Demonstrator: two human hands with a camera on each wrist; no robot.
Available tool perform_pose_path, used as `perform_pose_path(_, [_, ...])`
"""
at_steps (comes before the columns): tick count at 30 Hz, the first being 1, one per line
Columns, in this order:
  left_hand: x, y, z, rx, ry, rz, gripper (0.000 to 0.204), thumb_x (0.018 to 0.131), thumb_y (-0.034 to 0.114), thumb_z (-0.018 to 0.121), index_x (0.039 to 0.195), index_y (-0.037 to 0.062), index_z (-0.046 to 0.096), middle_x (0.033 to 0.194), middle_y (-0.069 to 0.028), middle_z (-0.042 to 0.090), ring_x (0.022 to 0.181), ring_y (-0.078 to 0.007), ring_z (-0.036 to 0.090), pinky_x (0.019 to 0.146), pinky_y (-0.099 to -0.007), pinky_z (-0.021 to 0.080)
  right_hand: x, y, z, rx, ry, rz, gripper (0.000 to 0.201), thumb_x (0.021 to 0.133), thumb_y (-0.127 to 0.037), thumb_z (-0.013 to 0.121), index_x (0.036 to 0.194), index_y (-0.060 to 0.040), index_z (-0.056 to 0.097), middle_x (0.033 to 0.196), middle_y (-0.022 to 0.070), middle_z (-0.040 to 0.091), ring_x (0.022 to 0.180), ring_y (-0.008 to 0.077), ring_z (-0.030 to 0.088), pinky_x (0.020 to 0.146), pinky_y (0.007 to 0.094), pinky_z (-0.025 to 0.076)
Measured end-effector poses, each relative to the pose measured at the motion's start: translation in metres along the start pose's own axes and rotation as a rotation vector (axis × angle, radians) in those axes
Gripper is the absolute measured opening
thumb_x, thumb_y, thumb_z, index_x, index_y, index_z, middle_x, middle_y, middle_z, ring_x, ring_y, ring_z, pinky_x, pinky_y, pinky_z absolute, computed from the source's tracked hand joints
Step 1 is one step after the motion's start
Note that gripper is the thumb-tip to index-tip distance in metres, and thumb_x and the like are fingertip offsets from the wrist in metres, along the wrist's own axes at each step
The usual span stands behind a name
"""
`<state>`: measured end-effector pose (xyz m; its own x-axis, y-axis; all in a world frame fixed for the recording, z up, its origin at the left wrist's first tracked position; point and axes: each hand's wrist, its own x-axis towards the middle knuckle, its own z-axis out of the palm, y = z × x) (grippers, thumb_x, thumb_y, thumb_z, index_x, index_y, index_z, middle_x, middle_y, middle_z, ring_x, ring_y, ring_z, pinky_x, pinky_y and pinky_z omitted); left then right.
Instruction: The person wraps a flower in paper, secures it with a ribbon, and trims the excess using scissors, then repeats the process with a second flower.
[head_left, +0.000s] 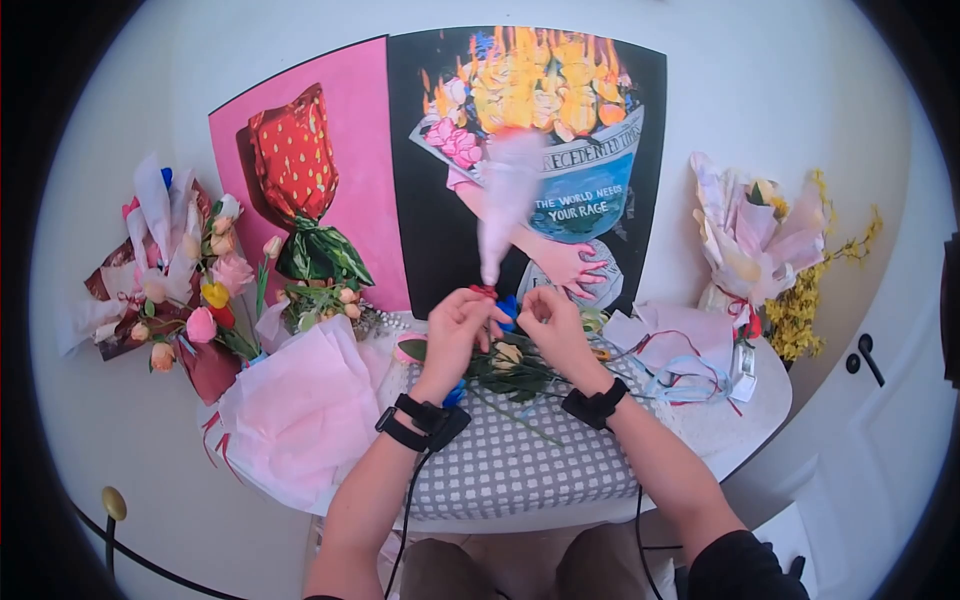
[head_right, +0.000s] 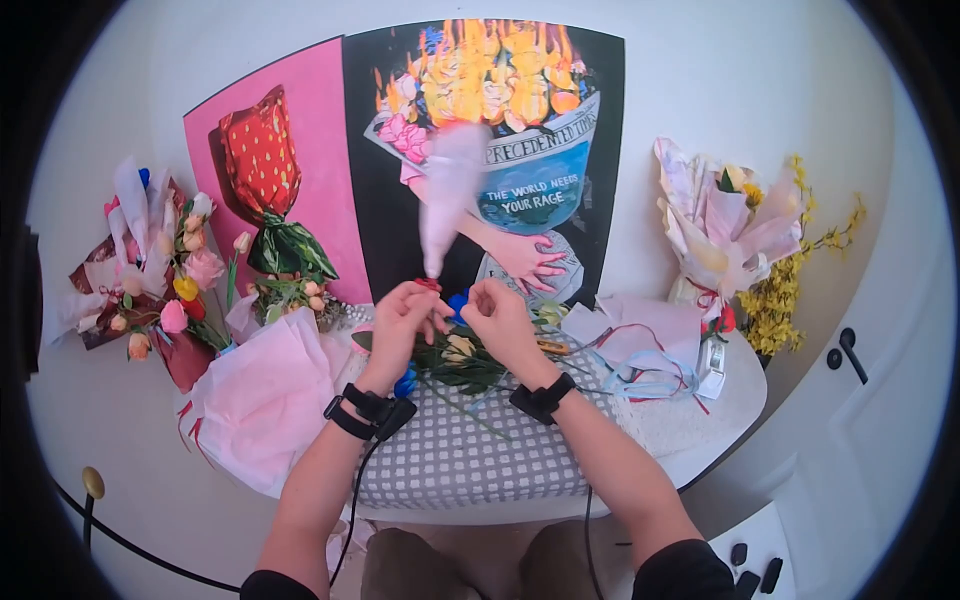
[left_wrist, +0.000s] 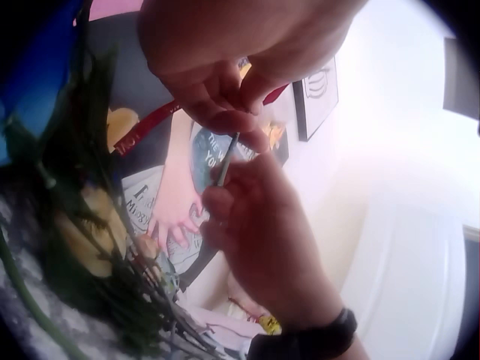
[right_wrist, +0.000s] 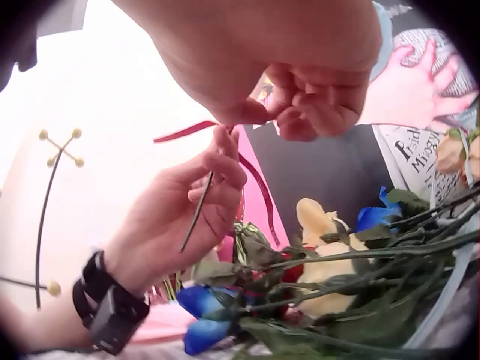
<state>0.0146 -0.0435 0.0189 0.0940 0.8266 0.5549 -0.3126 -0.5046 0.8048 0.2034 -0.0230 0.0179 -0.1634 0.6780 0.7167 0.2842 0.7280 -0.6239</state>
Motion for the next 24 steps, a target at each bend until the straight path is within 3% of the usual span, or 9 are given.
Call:
perform_pose_path(4, [0.003, 0.010, -0.005, 0.052, 0.064, 0.006, 0.020, 0.104, 0.018, 0.061, 0.105, -0.0024, 0.063, 0.091, -0.0143, 0.075, 0.067, -0.0121, 0.067, 0.053, -0.0221, 0.051, -0.001, -0.018, -0.004, 0.011, 0.059, -0.073, 0.011, 0.091, -0.007, 0.069, 0.101, -0.0023, 0.065, 0.086, 0.0049, 0.059, 0.065, 0.0142, 0.058, 0.060, 0.0283, 0.044])
perform_pose_path(6, [0.000, 0.010, 0.001, 0.039, 0.050, -0.018, 0.020, 0.103, 0.017, 0.063, 0.104, -0.0029, 0.064, 0.092, -0.0142, 0.075, 0.068, -0.0128, 0.068, 0.052, -0.0221, 0.051, -0.001, -0.037, -0.005, -0.007, 0.051, -0.217, 0.014, 0.093, -0.006, 0.069, 0.105, -0.0013, 0.066, 0.089, 0.0056, 0.060, 0.067, 0.0142, 0.059, 0.061, 0.0282, 0.046])
perform_pose_path(12, [-0.003, 0.009, 0.010, 0.028, -0.021, -0.122, 0.019, 0.100, 0.012, 0.067, 0.109, -0.0055, 0.064, 0.089, -0.0119, 0.074, 0.070, -0.0151, 0.072, 0.050, -0.0239, 0.055, -0.006, -0.033, -0.005, 0.019, 0.074, -0.239, 0.015, 0.091, -0.003, 0.071, 0.105, -0.0005, 0.066, 0.092, 0.0056, 0.061, 0.068, 0.0133, 0.056, 0.060, 0.0275, 0.044])
perform_pose_path(24, [-0.002, -0.002, 0.005, 0.045, -0.111, -0.132, 0.016, 0.102, 0.012, 0.064, 0.110, -0.0017, 0.066, 0.088, -0.0079, 0.073, 0.073, -0.0135, 0.072, 0.054, -0.0247, 0.056, -0.004, -0.028, -0.011, -0.006, -0.010, -0.232, 0.015, 0.086, -0.007, 0.070, 0.096, -0.0022, 0.059, 0.084, 0.0060, 0.056, 0.066, 0.0148, 0.060, 0.061, 0.0309, 0.048])
